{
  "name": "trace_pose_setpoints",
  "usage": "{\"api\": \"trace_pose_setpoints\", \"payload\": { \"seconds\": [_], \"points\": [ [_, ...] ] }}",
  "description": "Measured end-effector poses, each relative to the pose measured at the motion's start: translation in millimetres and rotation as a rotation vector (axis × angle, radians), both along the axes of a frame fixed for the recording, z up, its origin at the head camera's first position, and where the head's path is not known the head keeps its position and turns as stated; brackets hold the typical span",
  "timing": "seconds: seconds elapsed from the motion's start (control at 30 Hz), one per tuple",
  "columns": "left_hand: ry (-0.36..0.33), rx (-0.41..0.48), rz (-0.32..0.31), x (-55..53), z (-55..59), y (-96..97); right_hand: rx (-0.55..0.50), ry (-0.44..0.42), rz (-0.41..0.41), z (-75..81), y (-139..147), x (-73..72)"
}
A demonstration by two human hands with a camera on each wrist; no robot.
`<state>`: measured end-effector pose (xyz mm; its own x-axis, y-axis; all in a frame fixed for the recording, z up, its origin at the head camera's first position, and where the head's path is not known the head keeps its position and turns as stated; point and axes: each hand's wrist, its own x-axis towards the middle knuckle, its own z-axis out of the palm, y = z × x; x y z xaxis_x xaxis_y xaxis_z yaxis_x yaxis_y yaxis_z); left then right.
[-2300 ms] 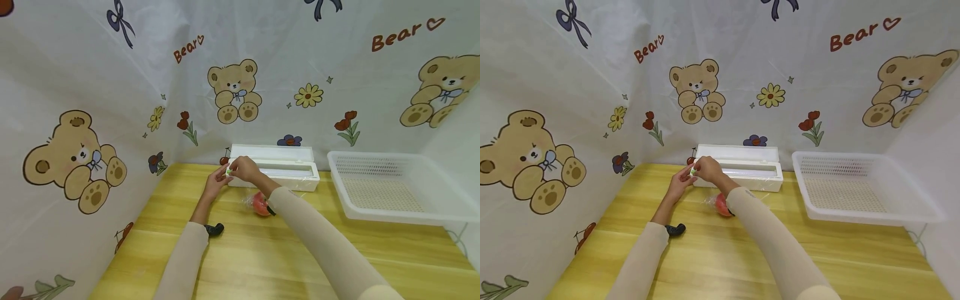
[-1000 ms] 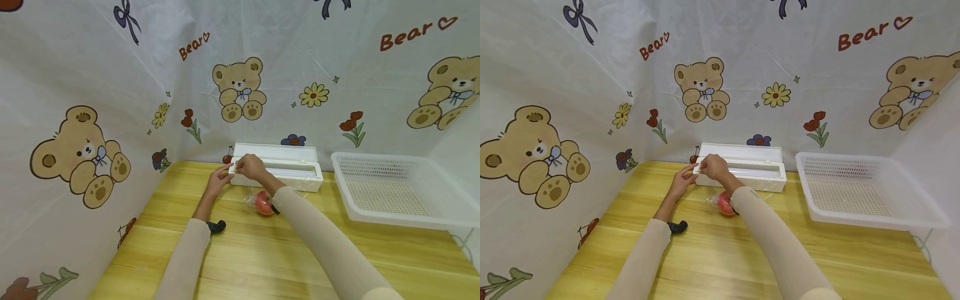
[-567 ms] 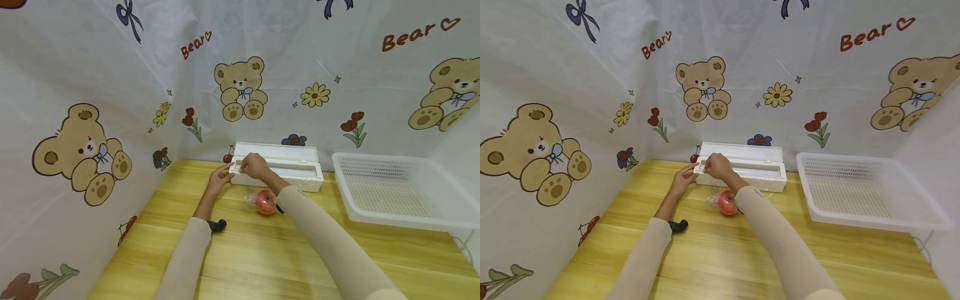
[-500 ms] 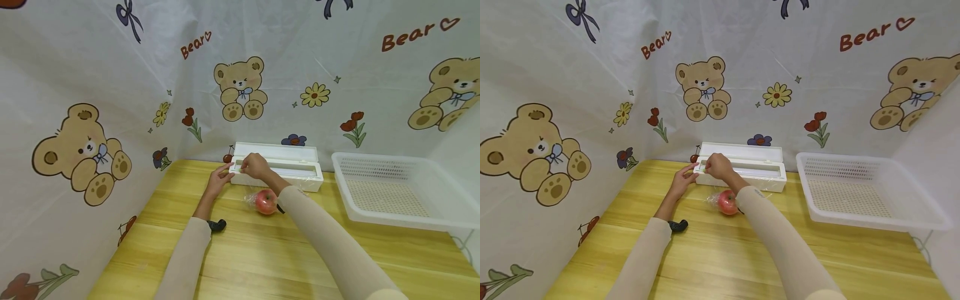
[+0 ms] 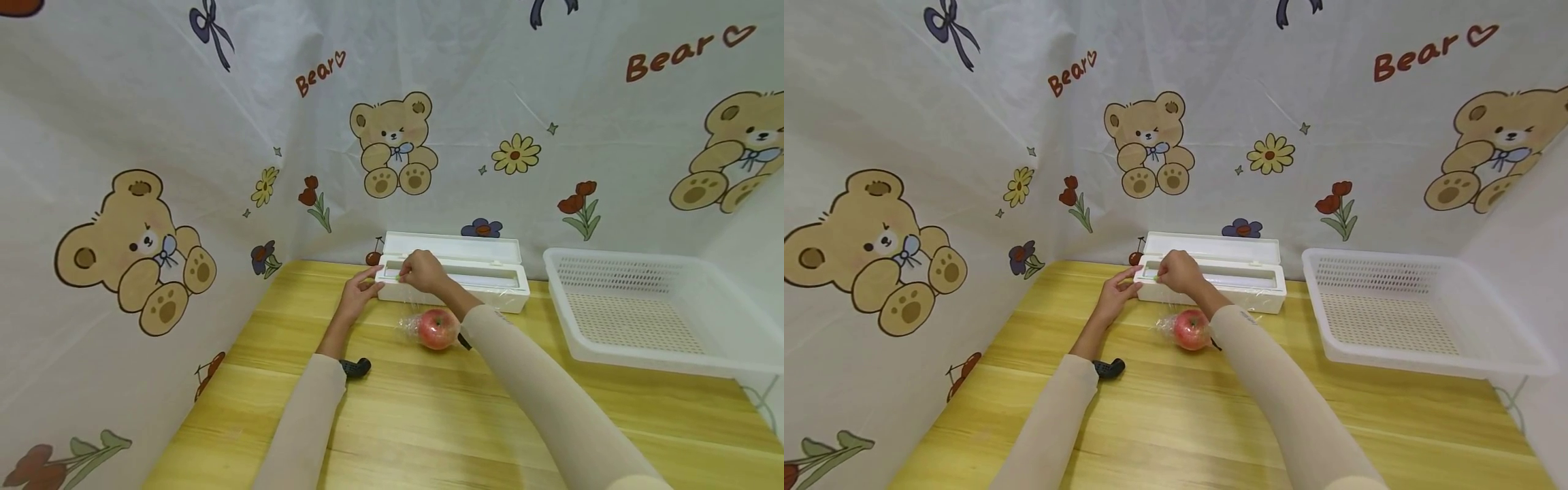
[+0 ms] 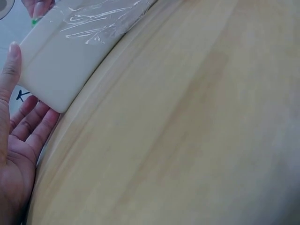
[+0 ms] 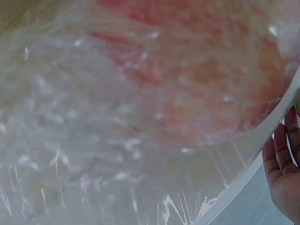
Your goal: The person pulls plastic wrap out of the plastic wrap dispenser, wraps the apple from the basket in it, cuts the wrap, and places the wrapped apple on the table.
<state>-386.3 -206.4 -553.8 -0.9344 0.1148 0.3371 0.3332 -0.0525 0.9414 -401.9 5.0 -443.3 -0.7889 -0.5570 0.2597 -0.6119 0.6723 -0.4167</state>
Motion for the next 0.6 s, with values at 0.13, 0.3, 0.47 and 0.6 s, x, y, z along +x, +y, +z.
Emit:
{"api": "trace_pose_setpoints", "payload": {
  "seconds": [0.13,0.3,0.47,0.6],
  "points": [
    [-0.013,-0.03,0.023,0.1,0.5,0.6,-0.01,-0.01,-0.003,-0.6,2.4,-0.9],
    [-0.019,-0.053,0.057,-1.6,-2.1,-0.1,-0.013,-0.021,-0.001,-2.4,4.3,-1.9],
    [0.01,-0.042,0.034,2.7,4.7,0.9,-0.019,-0.021,-0.006,-2.1,7.3,-2.0],
    [0.039,-0.06,0.026,9.3,14.3,0.4,-0.023,-0.029,-0.007,-2.2,8.5,-2.2]
  ]
}}
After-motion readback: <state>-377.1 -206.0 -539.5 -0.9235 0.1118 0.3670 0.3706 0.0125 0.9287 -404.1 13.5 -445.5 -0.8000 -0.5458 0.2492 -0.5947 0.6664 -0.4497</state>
